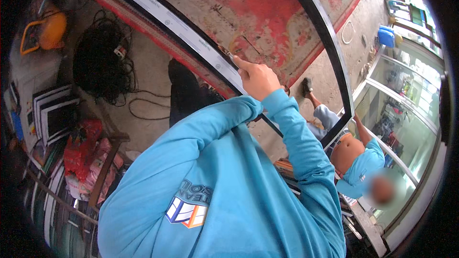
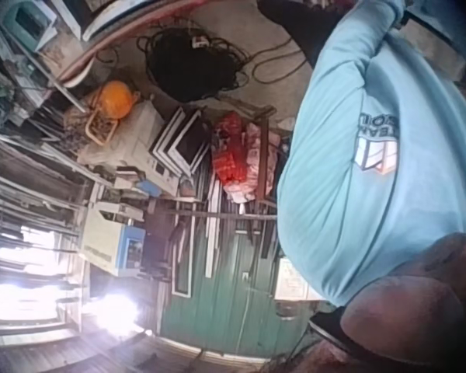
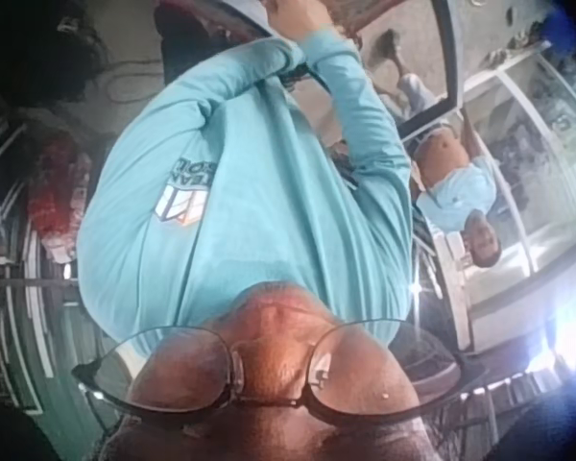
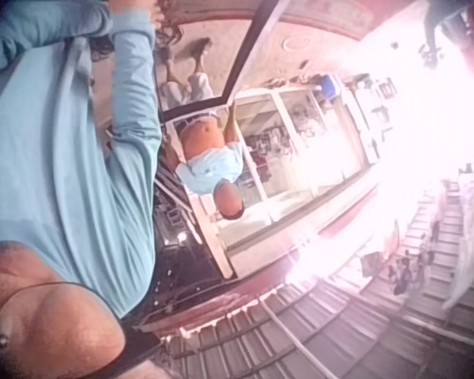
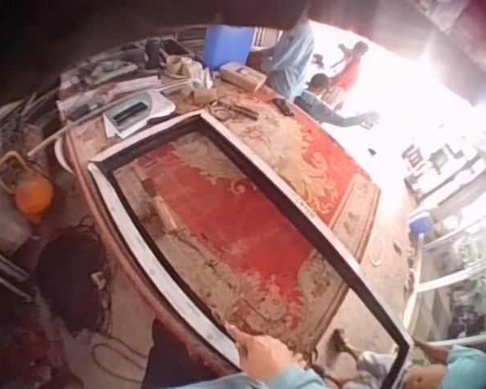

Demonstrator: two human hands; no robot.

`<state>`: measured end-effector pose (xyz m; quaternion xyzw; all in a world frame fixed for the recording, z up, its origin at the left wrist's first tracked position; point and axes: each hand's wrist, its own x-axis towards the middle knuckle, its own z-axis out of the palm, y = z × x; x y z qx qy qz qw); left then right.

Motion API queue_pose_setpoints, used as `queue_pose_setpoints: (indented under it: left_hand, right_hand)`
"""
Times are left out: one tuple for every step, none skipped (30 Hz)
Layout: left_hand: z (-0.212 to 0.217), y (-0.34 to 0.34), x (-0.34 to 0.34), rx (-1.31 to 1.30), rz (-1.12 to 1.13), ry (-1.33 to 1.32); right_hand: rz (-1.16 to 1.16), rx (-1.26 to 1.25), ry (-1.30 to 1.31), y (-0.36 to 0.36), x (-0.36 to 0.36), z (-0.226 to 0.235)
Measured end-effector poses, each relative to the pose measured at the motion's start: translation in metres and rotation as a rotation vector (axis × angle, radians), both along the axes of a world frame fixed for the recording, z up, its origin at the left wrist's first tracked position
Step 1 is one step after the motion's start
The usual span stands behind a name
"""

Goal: Assembling and securing the rubber seal and glass into a metal window or door frame using tools and manual pressure.

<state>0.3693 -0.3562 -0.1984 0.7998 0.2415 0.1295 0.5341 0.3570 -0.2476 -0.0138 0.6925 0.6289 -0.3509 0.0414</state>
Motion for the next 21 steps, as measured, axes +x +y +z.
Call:
queue_pose_setpoints:
  left_hand:
    - [-0.003, -0.002, 0.002, -0.001, 0.008, -0.003]
    - [-0.006, -0.004, 0.003, 0.004, 0.012, -0.012]
    - [-0.008, -0.004, 0.003, 0.005, 0.023, -0.019]
    - [-0.008, -0.005, 0.004, -0.005, 0.029, -0.032]
    - [-0.008, -0.004, 0.003, -0.005, 0.040, -0.039]
    - [-0.004, -0.002, 0.001, -0.010, 0.055, -0.060]
    - [0.000, 0.002, -0.001, -0.025, 0.066, -0.088]
    - [0.006, 0.006, -0.005, -0.044, 0.078, -0.119]
    - [0.017, 0.006, -0.009, -0.097, 0.098, -0.162]
    - [0.026, 0.010, -0.012, -0.146, 0.119, -0.206]
    - [0.035, 0.015, -0.015, -0.194, 0.142, -0.251]
    - [0.043, 0.021, -0.016, -0.183, 0.107, -0.221]
    - [0.050, 0.026, -0.017, -0.157, 0.078, -0.192]
    - [0.055, 0.029, -0.019, -0.162, 0.070, -0.197]
    - [0.060, 0.030, -0.020, -0.153, 0.066, -0.202]
    - [0.064, 0.031, -0.019, -0.143, 0.059, -0.209]
    - [0.067, 0.033, -0.018, -0.131, 0.048, -0.216]
    - [0.070, 0.033, -0.016, -0.120, 0.037, -0.223]
    - [0.072, 0.033, -0.015, -0.099, 0.020, -0.224]
    - [0.074, 0.034, -0.012, -0.080, 0.049, -0.264]
    - [0.078, 0.035, -0.010, -0.055, 0.074, -0.297]
  right_hand:
    - [-0.010, 0.002, 0.020, 0.002, 0.000, 0.000]
    - [-0.005, 0.003, 0.027, 0.003, 0.000, -0.001]
    - [-0.003, 0.008, 0.030, 0.005, -0.001, -0.002]
    - [-0.005, 0.004, 0.028, 0.007, -0.001, -0.003]
    - [-0.002, -0.003, 0.031, 0.010, -0.002, -0.004]
    - [-0.003, -0.016, 0.029, 0.014, -0.002, -0.006]
    - [0.001, -0.016, 0.049, 0.017, -0.002, -0.007]
    - [-0.004, -0.028, 0.035, 0.021, -0.001, -0.009]
    - [0.000, -0.025, 0.042, 0.025, 0.001, -0.010]
    - [0.006, -0.017, 0.047, 0.029, 0.003, -0.012]
    - [0.020, -0.037, 0.039, 0.032, 0.006, -0.012]
    - [0.033, -0.050, 0.046, 0.034, 0.008, -0.013]
    - [0.043, -0.046, 0.055, 0.035, 0.010, -0.014]
    - [0.053, -0.030, 0.063, 0.035, 0.012, -0.014]
    - [0.055, -0.049, 0.063, 0.036, 0.012, -0.014]
    - [0.054, -0.054, 0.061, 0.036, 0.013, -0.013]
    - [0.056, -0.056, 0.057, 0.037, 0.013, -0.012]
    - [0.044, -0.075, 0.061, 0.038, 0.013, -0.011]
    - [0.036, -0.089, 0.064, 0.039, 0.013, -0.009]
    - [0.028, -0.101, 0.066, 0.041, 0.013, -0.007]
    - [0.022, -0.140, 0.058, 0.043, 0.014, -0.004]
